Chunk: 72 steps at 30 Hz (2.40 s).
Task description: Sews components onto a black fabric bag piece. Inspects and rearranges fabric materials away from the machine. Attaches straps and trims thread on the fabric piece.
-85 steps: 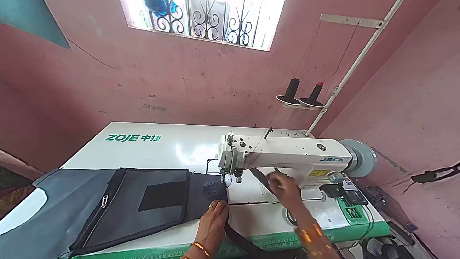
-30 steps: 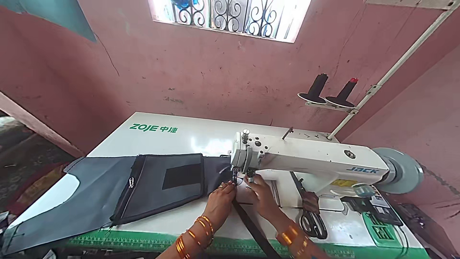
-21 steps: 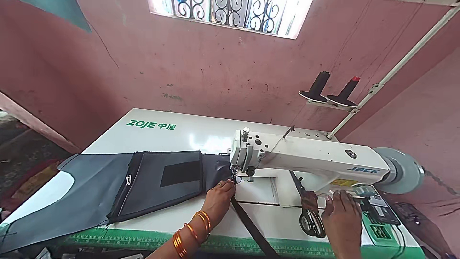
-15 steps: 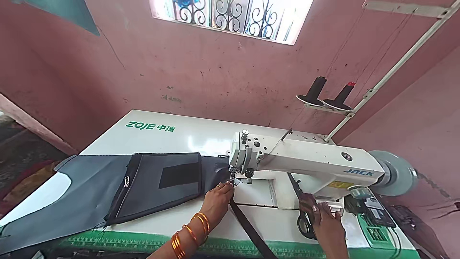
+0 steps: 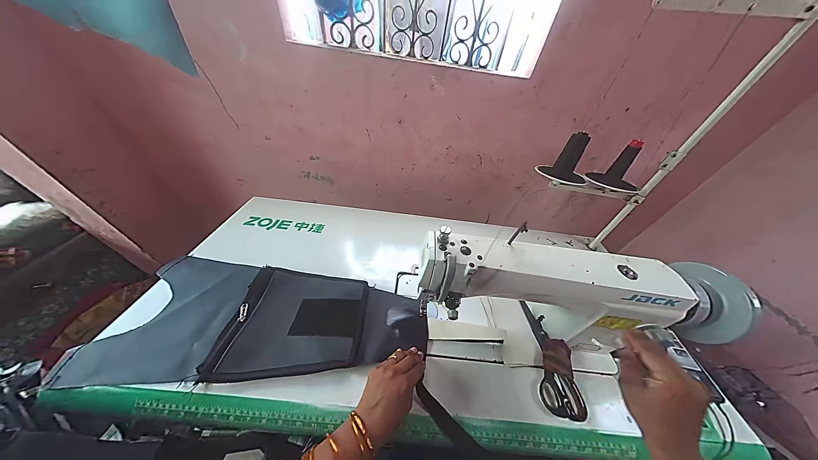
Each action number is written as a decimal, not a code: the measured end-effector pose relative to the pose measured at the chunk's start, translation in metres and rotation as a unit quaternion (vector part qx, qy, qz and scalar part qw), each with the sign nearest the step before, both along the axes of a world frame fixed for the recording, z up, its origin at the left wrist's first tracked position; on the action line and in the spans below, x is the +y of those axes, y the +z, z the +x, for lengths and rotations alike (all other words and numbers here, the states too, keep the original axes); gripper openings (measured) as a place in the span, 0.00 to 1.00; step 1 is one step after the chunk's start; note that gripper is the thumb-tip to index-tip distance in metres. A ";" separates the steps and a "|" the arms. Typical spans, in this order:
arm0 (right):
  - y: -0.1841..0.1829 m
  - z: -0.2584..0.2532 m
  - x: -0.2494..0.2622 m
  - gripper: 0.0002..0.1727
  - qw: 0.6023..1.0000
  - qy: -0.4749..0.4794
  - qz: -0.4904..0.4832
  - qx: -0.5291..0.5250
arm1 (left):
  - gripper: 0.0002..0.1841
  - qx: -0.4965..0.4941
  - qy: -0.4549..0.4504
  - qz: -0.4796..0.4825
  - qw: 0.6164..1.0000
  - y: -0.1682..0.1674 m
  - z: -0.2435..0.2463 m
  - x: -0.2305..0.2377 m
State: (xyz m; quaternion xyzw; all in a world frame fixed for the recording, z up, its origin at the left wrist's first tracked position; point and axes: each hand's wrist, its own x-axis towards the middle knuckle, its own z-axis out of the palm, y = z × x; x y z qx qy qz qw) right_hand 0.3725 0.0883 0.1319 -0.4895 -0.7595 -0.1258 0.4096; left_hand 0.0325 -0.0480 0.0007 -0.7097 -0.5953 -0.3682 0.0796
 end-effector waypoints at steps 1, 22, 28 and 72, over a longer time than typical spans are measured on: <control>0.014 0.004 0.006 0.19 1.000 -0.005 0.024 -0.003 | 0.13 -0.009 -0.001 -0.012 1.000 0.003 -0.001 0.004; -0.018 0.095 0.103 0.28 0.956 -0.151 -0.036 0.250 | 0.16 -0.071 -0.048 -0.184 0.979 0.028 -0.039 0.066; 0.033 0.083 0.093 0.33 0.964 -0.152 -0.021 0.215 | 0.16 -0.062 -0.064 -0.176 0.980 0.026 -0.043 0.065; -0.044 -0.249 -0.004 0.19 0.871 0.041 -0.486 -0.066 | 0.12 -0.057 0.158 -0.130 0.977 0.084 -0.171 -0.203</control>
